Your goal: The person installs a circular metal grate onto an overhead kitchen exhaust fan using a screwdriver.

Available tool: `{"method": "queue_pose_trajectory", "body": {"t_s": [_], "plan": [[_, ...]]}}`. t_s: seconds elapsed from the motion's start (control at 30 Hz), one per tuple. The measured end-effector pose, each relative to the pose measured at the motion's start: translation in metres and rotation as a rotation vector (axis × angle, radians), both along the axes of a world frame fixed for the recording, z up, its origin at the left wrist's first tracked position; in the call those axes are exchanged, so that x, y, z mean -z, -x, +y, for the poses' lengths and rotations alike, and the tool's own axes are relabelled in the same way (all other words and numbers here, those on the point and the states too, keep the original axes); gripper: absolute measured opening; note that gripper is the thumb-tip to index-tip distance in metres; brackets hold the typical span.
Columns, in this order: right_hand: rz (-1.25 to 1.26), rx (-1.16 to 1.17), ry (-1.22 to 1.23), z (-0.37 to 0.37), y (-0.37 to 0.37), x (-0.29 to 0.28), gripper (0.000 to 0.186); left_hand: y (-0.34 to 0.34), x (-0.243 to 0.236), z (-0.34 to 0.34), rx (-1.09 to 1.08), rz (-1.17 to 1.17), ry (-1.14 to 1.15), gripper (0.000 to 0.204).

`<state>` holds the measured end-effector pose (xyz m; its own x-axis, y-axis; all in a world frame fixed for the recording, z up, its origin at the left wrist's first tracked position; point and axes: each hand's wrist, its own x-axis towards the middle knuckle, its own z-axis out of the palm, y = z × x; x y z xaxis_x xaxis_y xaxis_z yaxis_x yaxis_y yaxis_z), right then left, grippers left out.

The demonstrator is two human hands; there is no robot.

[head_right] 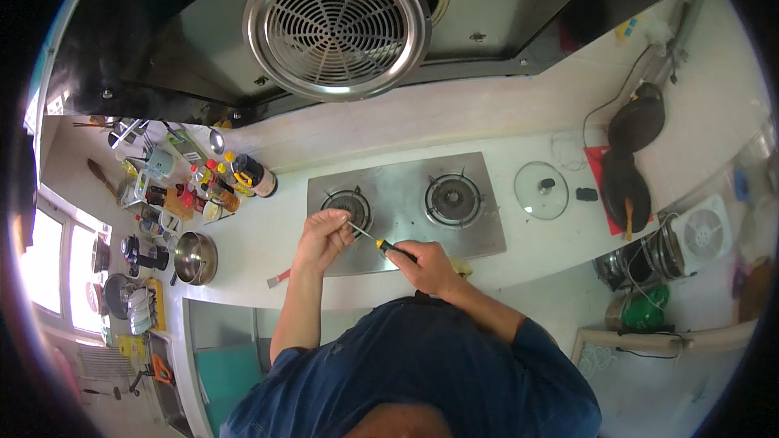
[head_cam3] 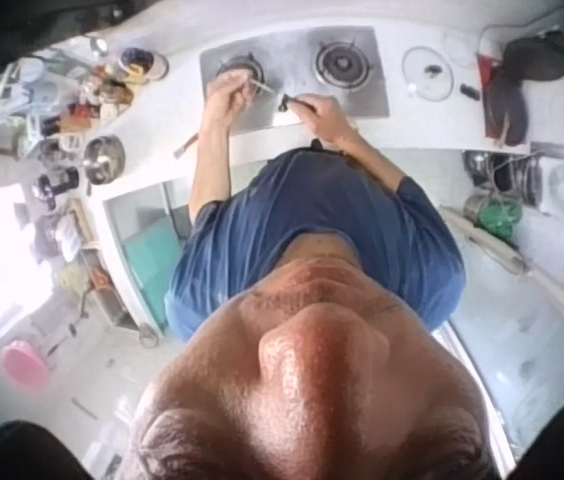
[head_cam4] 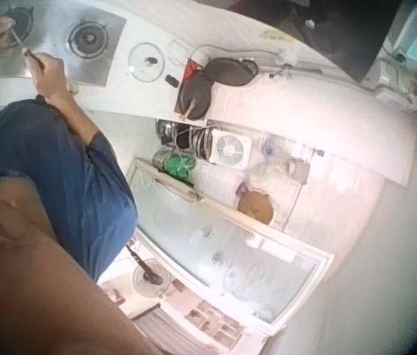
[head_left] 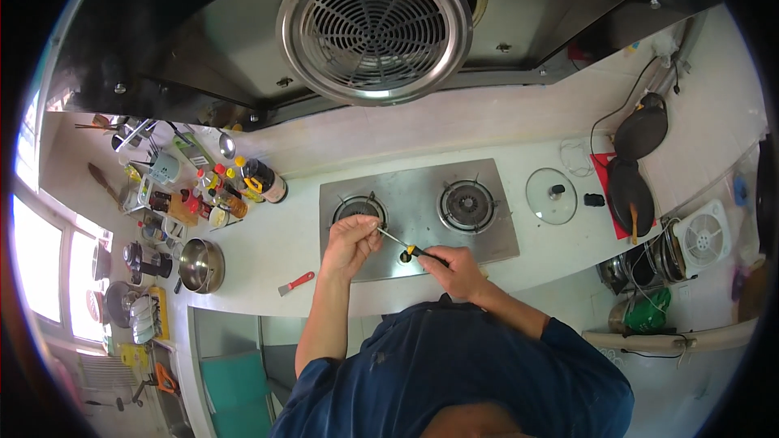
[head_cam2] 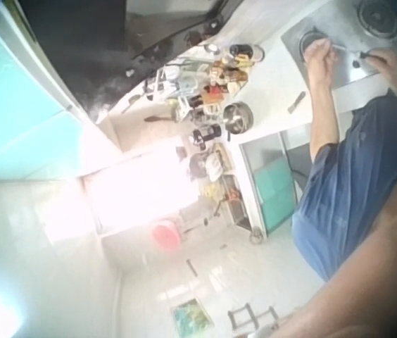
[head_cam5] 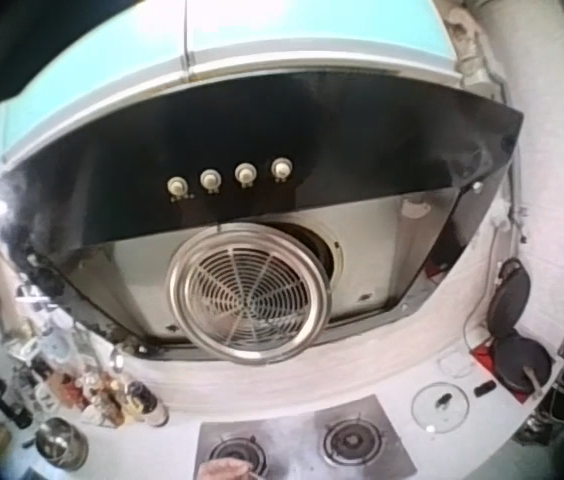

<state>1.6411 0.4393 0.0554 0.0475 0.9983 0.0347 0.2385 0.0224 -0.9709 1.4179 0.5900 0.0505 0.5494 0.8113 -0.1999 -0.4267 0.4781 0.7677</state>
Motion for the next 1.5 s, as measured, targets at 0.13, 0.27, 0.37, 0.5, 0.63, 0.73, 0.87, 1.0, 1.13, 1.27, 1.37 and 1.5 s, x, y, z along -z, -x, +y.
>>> {"method": "queue_pose_trajectory", "body": {"t_s": [0.13,0.27,0.37,0.5,0.63,0.73,0.87,1.0,1.13,1.27,1.37,1.5], "plan": [[0.07,0.044,0.001,0.007,0.003,-0.007,0.025,-0.003,-0.002,0.001,-0.014,-0.002,0.061,0.01],[0.101,0.046,-0.017,0.007,0.006,-0.002,0.025,-0.015,-0.006,-0.004,-0.017,-0.106,0.074,0.014],[0.08,0.039,-0.095,0.01,0.004,0.008,0.023,-0.023,-0.003,-0.004,-0.082,-0.087,0.089,0.021],[0.057,0.062,-0.15,0.01,0.004,0.014,0.023,-0.023,-0.001,-0.003,-0.058,-0.099,0.052,0.024],[0.121,0.086,-0.082,0.011,-0.001,0.015,0.024,-0.028,-0.001,-0.002,-0.055,-0.066,0.035,0.027],[0.129,0.1,-0.057,0.009,-0.001,0.017,0.024,-0.034,-0.002,-0.005,-0.084,-0.075,0.039,0.028],[0.092,0.112,-0.124,0.008,-0.001,0.024,0.023,-0.039,-0.003,-0.009,-0.103,-0.049,0.049,0.031],[0.116,0.124,-0.111,0.008,-0.002,0.024,0.023,-0.041,-0.006,-0.011,-0.088,-0.041,0.027,0.033],[0.124,0.118,-0.097,0.01,-0.005,0.028,0.023,-0.043,-0.007,-0.01,-0.038,-0.086,0.004,0.035],[0.149,0.124,-0.078,0.015,-0.009,0.028,0.024,-0.048,-0.01,-0.008,-0.065,-0.054,0.004,0.036],[0.161,0.11,-0.047,0.019,-0.012,0.021,0.024,-0.048,-0.012,-0.006,-0.066,-0.043,-0.033,0.036],[0.086,0.104,-0.214,0.026,-0.01,0.027,0.021,-0.043,-0.013,-0.004,-0.029,-0.059,-0.049,0.036]]}}
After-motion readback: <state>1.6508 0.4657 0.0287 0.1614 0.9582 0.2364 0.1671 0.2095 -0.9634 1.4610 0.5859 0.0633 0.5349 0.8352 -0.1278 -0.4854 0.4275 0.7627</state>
